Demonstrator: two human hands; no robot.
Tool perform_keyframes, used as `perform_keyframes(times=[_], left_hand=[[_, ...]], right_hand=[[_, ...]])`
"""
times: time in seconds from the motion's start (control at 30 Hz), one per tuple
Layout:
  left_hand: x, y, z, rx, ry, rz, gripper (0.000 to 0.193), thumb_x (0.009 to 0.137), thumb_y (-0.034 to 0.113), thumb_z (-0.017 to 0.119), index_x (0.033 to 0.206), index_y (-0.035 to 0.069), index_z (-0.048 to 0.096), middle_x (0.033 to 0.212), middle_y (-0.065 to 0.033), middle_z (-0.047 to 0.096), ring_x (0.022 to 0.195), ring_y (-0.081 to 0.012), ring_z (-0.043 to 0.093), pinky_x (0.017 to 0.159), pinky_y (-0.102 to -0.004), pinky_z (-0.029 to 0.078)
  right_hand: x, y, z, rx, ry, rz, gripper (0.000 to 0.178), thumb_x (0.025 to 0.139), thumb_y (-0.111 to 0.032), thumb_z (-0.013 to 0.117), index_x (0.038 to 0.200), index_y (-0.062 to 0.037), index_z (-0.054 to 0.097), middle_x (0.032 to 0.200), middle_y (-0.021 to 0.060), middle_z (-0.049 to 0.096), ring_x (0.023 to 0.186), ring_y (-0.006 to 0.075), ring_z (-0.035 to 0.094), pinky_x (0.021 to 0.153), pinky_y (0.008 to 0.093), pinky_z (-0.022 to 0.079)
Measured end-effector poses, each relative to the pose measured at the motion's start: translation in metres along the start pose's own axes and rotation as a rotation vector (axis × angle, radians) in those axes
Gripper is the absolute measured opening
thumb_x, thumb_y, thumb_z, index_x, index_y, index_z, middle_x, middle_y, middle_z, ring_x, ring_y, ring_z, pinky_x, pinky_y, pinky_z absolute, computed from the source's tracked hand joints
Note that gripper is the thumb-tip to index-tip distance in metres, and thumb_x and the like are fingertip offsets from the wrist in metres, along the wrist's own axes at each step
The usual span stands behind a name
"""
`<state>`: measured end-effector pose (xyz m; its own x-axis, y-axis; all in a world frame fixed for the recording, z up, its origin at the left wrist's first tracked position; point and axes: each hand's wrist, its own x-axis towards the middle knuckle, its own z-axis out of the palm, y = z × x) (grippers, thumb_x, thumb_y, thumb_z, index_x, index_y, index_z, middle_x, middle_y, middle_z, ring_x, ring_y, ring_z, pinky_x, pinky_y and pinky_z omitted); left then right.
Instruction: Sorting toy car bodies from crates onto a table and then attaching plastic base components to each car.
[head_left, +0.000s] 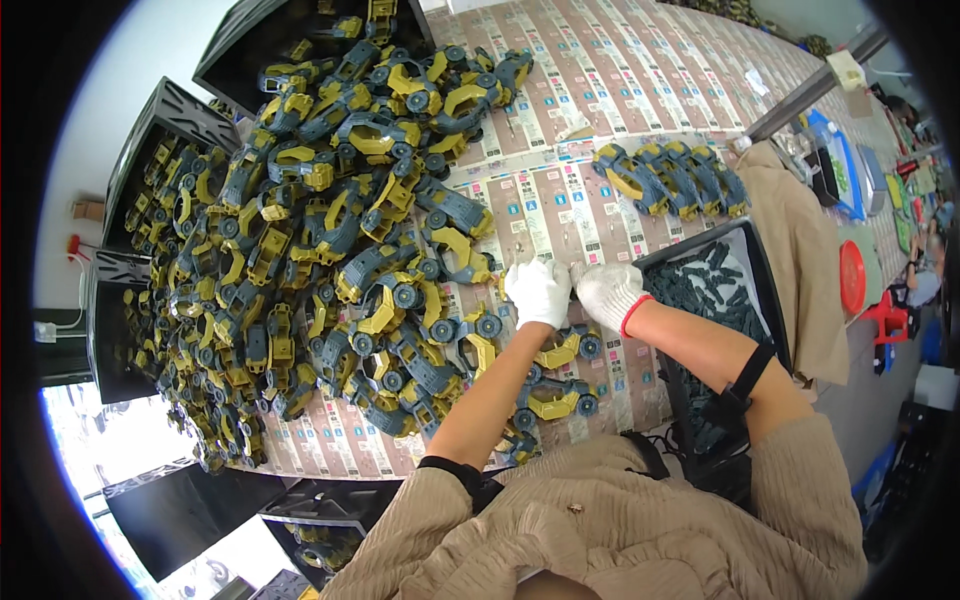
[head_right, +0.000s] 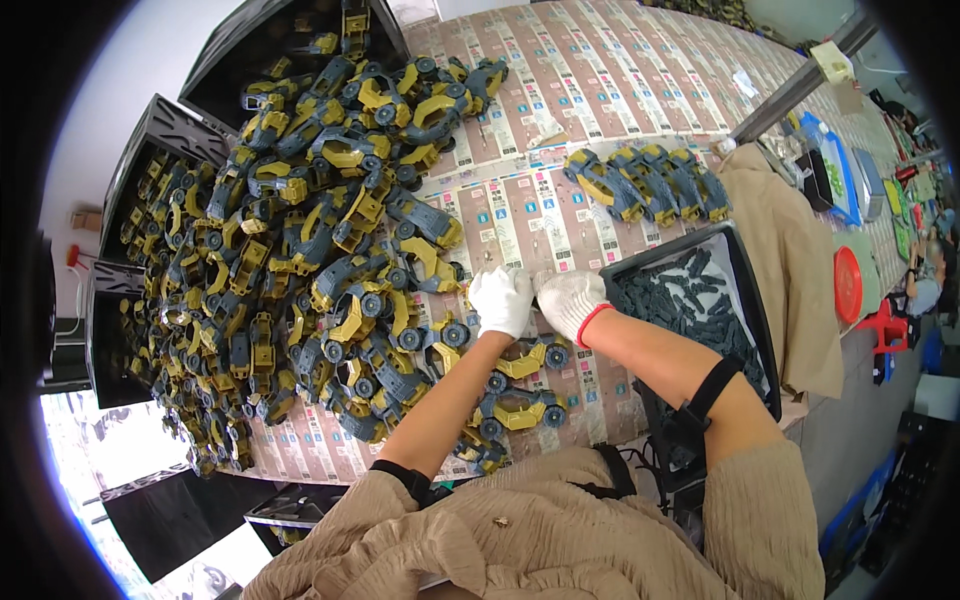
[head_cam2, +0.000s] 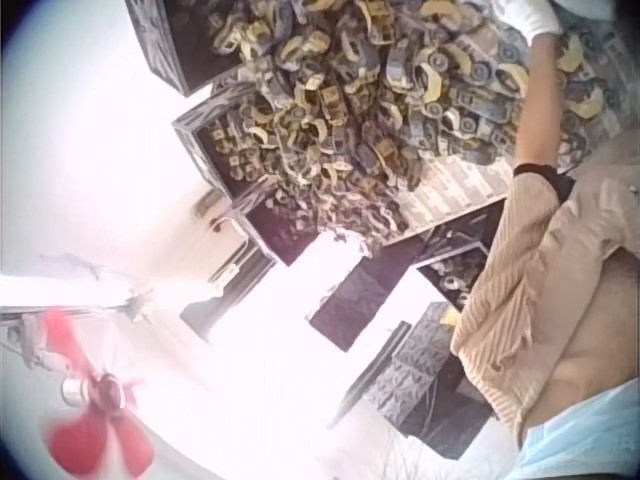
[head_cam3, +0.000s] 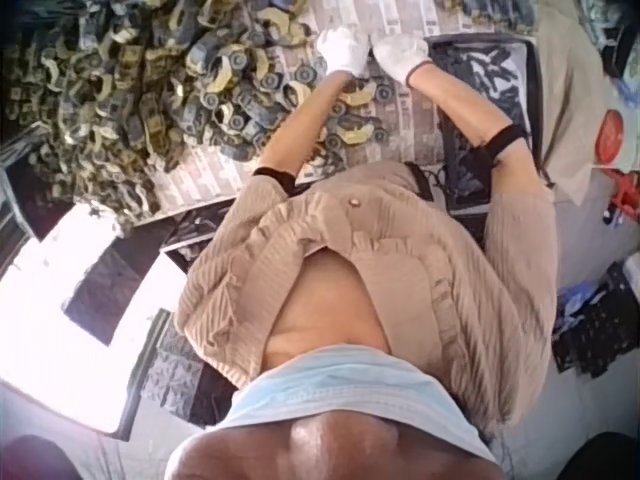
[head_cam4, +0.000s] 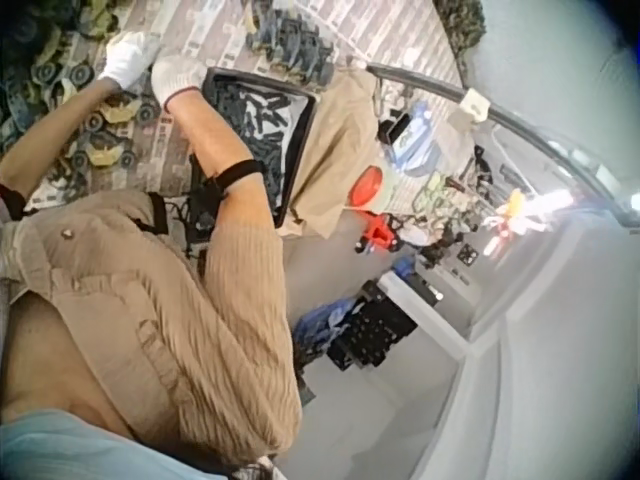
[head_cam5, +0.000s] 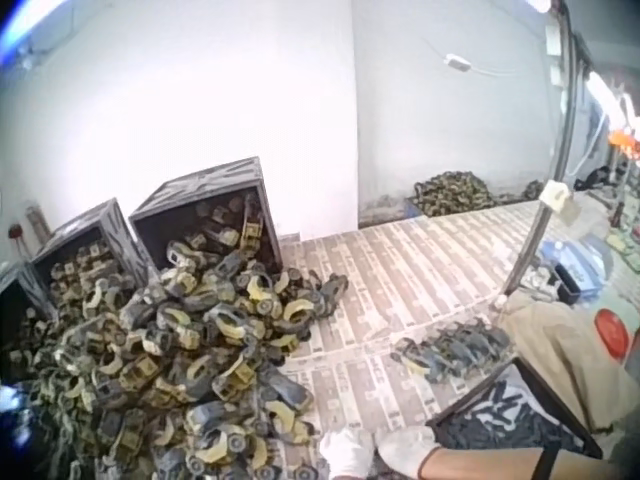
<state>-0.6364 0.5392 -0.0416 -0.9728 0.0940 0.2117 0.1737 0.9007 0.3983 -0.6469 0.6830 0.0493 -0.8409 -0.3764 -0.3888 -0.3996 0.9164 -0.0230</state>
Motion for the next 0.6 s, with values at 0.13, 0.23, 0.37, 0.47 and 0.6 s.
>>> perform_keyframes(times=[0.13, 0.23, 0.37, 0.47, 0.6], left_hand=[[0.000, -0.009, -0.029, -0.508, 0.283, -0.040, 0.012, 0.090, 0.010, 0.060, 0.093, 0.011, 0.072, 0.100, -0.0100, 0.069, 0.100, -0.0338, 0.063, 0.092, -0.0451, 0.049], [0.007, -0.031, -0.058, -0.339, 0.390, -0.035, 0.016, 0.085, 0.004, 0.065, 0.099, 0.011, 0.069, 0.104, -0.0112, 0.068, 0.101, -0.0338, 0.062, 0.089, -0.0447, 0.050], [0.038, -0.071, -0.075, -0.033, 0.414, -0.061, 0.027, 0.079, 0.000, 0.065, 0.103, 0.012, 0.068, 0.104, -0.0120, 0.068, 0.096, -0.0355, 0.064, 0.082, -0.0469, 0.052], [0.075, -0.092, -0.089, 0.143, 0.244, 0.022, 0.039, 0.076, -0.001, 0.060, 0.112, 0.012, 0.070, 0.109, -0.0130, 0.068, 0.098, -0.0364, 0.064, 0.083, -0.0468, 0.053], [0.119, -0.114, -0.098, 0.361, -0.130, 0.231, 0.060, 0.071, 0.003, 0.068, 0.129, 0.018, 0.064, 0.135, -0.0121, 0.061, 0.125, -0.0374, 0.057, 0.096, -0.0509, 0.049]], right_hand=[[0.004, 0.019, -0.012, 0.060, -0.073, -0.043, 0.026, 0.094, -0.015, 0.053, 0.113, -0.0028, 0.067, 0.090, 0.0207, 0.075, 0.088, 0.0369, 0.075, 0.068, 0.0517, 0.057], [0.002, 0.037, -0.041, 0.113, 0.131, 0.069, 0.018, 0.091, -0.014, 0.056, 0.104, -0.0030, 0.061, 0.081, 0.0193, 0.071, 0.076, 0.0369, 0.073, 0.065, 0.0537, 0.056], [0.026, 0.087, -0.038, 0.088, 0.160, 0.292, 0.021, 0.092, -0.014, 0.055, 0.107, -0.0004, 0.062, 0.089, 0.0214, 0.075, 0.085, 0.0384, 0.076, 0.069, 0.0520, 0.059], [0.026, 0.111, -0.041, 0.129, 0.092, 0.434, 0.024, 0.094, -0.015, 0.053, 0.110, 0.0002, 0.062, 0.094, 0.0250, 0.075, 0.088, 0.0405, 0.076, 0.073, 0.0540, 0.059], [0.011, 0.134, -0.030, 0.308, 0.154, 0.441, 0.030, 0.096, -0.021, 0.053, 0.115, 0.0006, 0.060, 0.101, 0.0262, 0.073, 0.098, 0.0444, 0.071, 0.084, 0.0562, 0.054]])
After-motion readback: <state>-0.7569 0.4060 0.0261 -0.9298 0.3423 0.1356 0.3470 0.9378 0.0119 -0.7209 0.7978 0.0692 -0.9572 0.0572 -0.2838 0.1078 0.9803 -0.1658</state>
